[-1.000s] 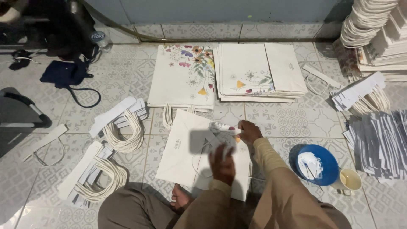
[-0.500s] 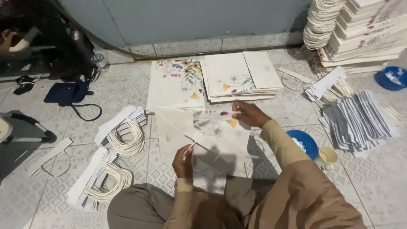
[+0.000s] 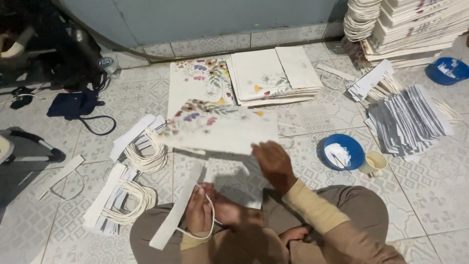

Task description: Attaching handles to paper bags using glue and a small applicator stick.

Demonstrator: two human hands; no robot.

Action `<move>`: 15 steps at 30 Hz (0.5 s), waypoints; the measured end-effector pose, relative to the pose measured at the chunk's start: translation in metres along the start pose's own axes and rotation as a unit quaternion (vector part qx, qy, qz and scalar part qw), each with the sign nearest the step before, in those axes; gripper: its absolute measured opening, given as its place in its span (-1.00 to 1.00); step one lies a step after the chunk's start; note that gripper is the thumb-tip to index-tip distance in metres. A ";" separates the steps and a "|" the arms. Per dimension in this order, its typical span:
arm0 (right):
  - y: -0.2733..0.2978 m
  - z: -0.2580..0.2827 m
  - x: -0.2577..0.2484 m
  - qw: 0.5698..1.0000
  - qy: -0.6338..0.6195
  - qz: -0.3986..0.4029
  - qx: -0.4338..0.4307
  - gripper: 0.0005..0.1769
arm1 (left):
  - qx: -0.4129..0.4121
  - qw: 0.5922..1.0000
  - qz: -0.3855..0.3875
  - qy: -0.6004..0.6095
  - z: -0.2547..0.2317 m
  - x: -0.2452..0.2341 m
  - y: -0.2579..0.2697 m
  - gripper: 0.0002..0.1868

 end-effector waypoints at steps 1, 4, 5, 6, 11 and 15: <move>0.023 0.009 0.016 0.999 0.023 -0.015 0.024 -0.84 | 0.006 1.000 0.003 0.023 0.001 0.009 -0.001 -0.74; 0.118 0.016 0.078 0.998 0.005 0.063 -0.018 -0.86 | -0.103 0.992 -0.005 0.073 0.041 0.015 -0.002 -0.80; 0.133 0.014 0.087 0.998 0.004 0.065 -0.016 -0.86 | -0.106 0.992 -0.008 0.072 0.049 0.021 -0.001 -0.80; 0.150 0.013 0.099 0.990 -0.046 0.128 -0.036 -0.63 | -0.138 0.988 0.020 0.065 0.060 0.029 0.000 -0.78; 0.199 -0.018 0.126 0.924 -0.328 0.186 0.065 -0.71 | -0.278 0.954 0.112 0.000 0.108 0.032 0.004 -0.70; 0.194 -0.067 0.117 0.583 -0.618 0.205 0.485 -0.49 | -0.385 0.860 0.288 0.170 0.153 0.004 0.008 -0.59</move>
Point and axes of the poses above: each hand's wrist, its own y-axis away from the middle knuckle, its own x-axis out of the palm, z = x × y, the point moved 3 cm from there along -y, towards the middle knuckle, and after that the axes turned 1 degree about x, right-handed, at the moved point
